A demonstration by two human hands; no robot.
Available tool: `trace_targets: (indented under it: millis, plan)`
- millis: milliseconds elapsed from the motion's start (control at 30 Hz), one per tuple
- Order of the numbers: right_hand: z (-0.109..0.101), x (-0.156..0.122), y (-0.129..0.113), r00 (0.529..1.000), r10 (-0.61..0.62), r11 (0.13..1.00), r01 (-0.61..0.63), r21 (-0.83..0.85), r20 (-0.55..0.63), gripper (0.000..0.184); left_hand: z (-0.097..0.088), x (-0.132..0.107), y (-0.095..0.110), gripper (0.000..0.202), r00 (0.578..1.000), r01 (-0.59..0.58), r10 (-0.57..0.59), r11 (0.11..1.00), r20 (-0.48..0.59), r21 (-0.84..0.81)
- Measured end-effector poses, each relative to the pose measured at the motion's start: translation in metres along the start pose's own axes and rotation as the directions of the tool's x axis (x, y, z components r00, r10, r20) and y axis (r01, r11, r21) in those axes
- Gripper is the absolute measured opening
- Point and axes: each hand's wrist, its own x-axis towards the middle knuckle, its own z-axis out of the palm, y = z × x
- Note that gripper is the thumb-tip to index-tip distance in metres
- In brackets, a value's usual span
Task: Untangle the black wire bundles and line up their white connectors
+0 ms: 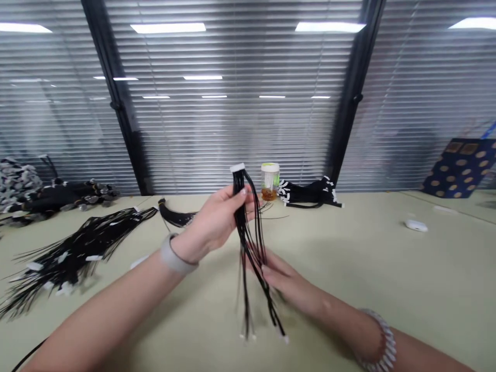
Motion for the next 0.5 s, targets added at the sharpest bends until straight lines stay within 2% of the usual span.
trace_targets:
  millis: [33, 100, 167, 233, 300, 367, 400, 433, 500]
  plan:
    - [0.003, -0.001, 0.0, 0.997, 0.068, 0.996, -0.071, 0.062, 0.046, 0.053, 0.005, -0.001, -0.004, 0.008, 1.0, 0.018, -0.018, 0.999, -0.012, -0.04]
    - [0.005, -0.001, 0.001, 0.968, 0.232, 0.968, -0.239, 0.072, 0.095, 0.052, 0.006, -0.003, -0.006, 0.008, 1.0, 0.021, -0.022, 0.998, -0.022, -0.062]
    - [0.001, 0.0, 0.002, 0.936, 0.346, 0.937, -0.348, 0.011, 0.066, 0.047, -0.002, -0.004, -0.003, 0.012, 0.999, -0.014, 0.013, 0.999, -0.043, -0.037]
    - [-0.008, 0.003, 0.0, 0.924, 0.382, 0.924, -0.381, -0.04, 0.03, 0.044, -0.018, -0.003, -0.001, 0.021, 0.995, -0.026, 0.027, 1.0, -0.092, 0.009]
    - [-0.021, 0.005, -0.004, 0.925, 0.378, 0.919, -0.373, -0.128, 0.022, 0.04, -0.039, -0.001, -0.004, 0.026, 0.995, 0.051, -0.042, 0.994, -0.091, 0.094]
    - [-0.036, 0.007, -0.008, 0.938, 0.347, 0.868, -0.323, -0.377, -0.006, 0.032, -0.06, -0.001, -0.015, 0.024, 0.99, 0.129, -0.108, 0.959, -0.095, 0.253]
    - [-0.044, 0.008, -0.009, 0.959, 0.279, 0.794, -0.257, -0.55, -0.045, 0.026, -0.069, -0.002, -0.022, 0.024, 0.984, 0.162, -0.126, 0.927, -0.124, 0.339]
    - [-0.052, 0.008, -0.009, 0.978, 0.199, 0.663, -0.184, -0.725, -0.066, 0.02, -0.078, -0.002, -0.031, 0.024, 0.978, 0.186, -0.131, 0.894, -0.16, 0.407]
    - [-0.067, 0.01, -0.006, 0.99, 0.098, 0.332, -0.13, -0.934, -0.102, 0.015, -0.092, -0.003, -0.047, 0.026, 0.956, 0.272, -0.182, 0.84, -0.23, 0.469]
